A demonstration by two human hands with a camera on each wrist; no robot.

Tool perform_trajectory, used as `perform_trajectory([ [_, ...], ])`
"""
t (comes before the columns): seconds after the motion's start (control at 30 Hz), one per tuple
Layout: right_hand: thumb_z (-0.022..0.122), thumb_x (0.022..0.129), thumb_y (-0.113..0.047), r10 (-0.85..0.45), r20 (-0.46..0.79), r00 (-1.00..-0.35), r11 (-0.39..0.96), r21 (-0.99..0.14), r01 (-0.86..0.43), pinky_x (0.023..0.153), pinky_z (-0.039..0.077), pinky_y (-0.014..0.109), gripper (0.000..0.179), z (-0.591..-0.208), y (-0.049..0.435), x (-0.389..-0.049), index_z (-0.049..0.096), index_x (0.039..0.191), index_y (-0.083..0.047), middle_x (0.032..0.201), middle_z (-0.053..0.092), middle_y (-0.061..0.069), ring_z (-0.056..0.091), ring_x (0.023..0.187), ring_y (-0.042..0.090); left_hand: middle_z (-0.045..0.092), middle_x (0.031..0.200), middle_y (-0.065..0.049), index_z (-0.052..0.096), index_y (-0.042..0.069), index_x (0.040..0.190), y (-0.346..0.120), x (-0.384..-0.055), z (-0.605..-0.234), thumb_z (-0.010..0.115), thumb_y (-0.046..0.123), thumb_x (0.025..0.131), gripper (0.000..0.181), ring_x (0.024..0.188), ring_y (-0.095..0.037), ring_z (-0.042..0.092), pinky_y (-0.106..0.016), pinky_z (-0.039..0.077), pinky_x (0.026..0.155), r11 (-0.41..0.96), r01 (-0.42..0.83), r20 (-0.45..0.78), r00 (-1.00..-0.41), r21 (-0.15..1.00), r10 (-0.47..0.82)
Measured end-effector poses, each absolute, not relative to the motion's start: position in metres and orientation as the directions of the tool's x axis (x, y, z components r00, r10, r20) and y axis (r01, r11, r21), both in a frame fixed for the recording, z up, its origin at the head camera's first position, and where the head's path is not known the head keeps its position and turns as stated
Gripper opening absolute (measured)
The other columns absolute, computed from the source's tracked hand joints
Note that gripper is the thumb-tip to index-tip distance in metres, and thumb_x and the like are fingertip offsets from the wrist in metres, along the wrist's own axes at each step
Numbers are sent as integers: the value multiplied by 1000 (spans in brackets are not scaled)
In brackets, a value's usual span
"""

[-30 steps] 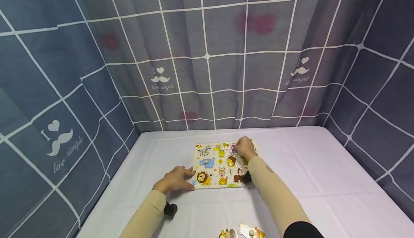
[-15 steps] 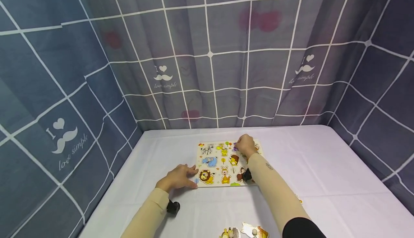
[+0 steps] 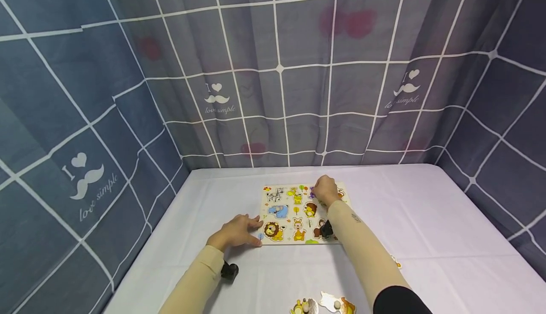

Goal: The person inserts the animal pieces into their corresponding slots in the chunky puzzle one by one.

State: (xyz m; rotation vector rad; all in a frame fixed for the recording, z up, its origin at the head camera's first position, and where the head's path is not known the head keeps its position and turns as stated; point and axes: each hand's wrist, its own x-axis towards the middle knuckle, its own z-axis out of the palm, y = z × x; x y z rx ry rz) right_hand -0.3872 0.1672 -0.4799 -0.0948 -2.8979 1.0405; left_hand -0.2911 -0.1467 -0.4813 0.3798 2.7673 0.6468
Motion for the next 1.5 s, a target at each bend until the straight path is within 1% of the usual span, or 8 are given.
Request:
perform_trajectory([
  [0.13, 69, 90, -11, 89, 42, -995, 763, -645, 41, 53, 46, 26, 20, -480, 169, -385, 71, 73, -1, 73, 71, 11, 58, 60, 18, 50, 153, 3, 66, 28, 132, -145, -290, -480, 87, 43, 70, 68, 147, -35, 36, -66, 31, 115, 862, 187, -206, -927, 471, 313],
  [0.33, 76, 84, -13, 89, 24, -996, 752, -657, 51, 51, 46, 25, 17, -479, 172, -378, 73, 76, 1, 73, 70, 10, 56, 59, 16, 50, 153, 3, 66, 28, 132, -145, -287, -480, 87, 43, 70, 67, 147, -35, 36, -68, 31, 114, 866, 193, -213, -923, 462, 320],
  [0.43, 76, 84, -15, 89, 16, -996, 752, -656, 57, 49, 45, 24, 19, -478, 176, -374, 72, 75, 2, 70, 69, 10, 54, 55, 14, 50, 153, 4, 66, 27, 132, -147, -285, -480, 87, 43, 70, 67, 148, -35, 35, -68, 30, 114, 858, 190, -215, -921, 478, 324],
  [0.6, 77, 85, -16, 69, 0, -998, 726, -686, 51, 50, 47, 23, 20, -473, 181, -369, 72, 77, 3, 72, 69, 10, 54, 53, 11, 49, 153, 7, 65, 26, 133, -150, -286, -477, 86, 43, 71, 67, 149, -34, 33, -67, 30, 115, 852, 199, -212, -918, 483, 335],
  [0.83, 76, 86, -17, 1, 22, -1000, 734, -679, -14, 50, 43, 23, 23, -468, 182, -364, 70, 74, 2, 60, 60, 1, 47, 51, 10, 50, 152, 8, 65, 25, 133, -154, -288, -474, 86, 42, 71, 67, 149, -35, 33, -68, 30, 114, 854, 205, -202, -921, 479, 334],
  [1.03, 72, 90, -16, -57, 52, -997, 724, -685, -77, 53, 46, 25, 18, -468, 180, -354, 75, 83, 1, 76, 71, 9, 52, 58, 13, 50, 152, 7, 65, 24, 133, -153, -286, -477, 86, 42, 71, 68, 149, -36, 33, -68, 30, 114, 855, 200, -217, -917, 478, 335],
  [1.27, 70, 92, -16, -74, 86, -994, 732, -672, -112, 57, 48, 25, 17, -462, 175, -340, 76, 90, 0, 89, 74, 13, 58, 67, 15, 49, 153, 9, 64, 25, 134, -150, -289, -477, 85, 44, 72, 67, 149, -34, 33, -67, 30, 115, 855, 217, -209, -914, 472, 347],
  [1.5, 71, 91, -17, -84, 112, -990, 739, -660, -137, 58, 47, 25, 16, -456, 173, -331, 75, 88, -2, 84, 73, 10, 58, 68, 15, 49, 152, 9, 65, 25, 133, -148, -292, -475, 86, 42, 72, 67, 149, -34, 33, -69, 30, 113, 855, 210, -204, -919, 474, 338],
])
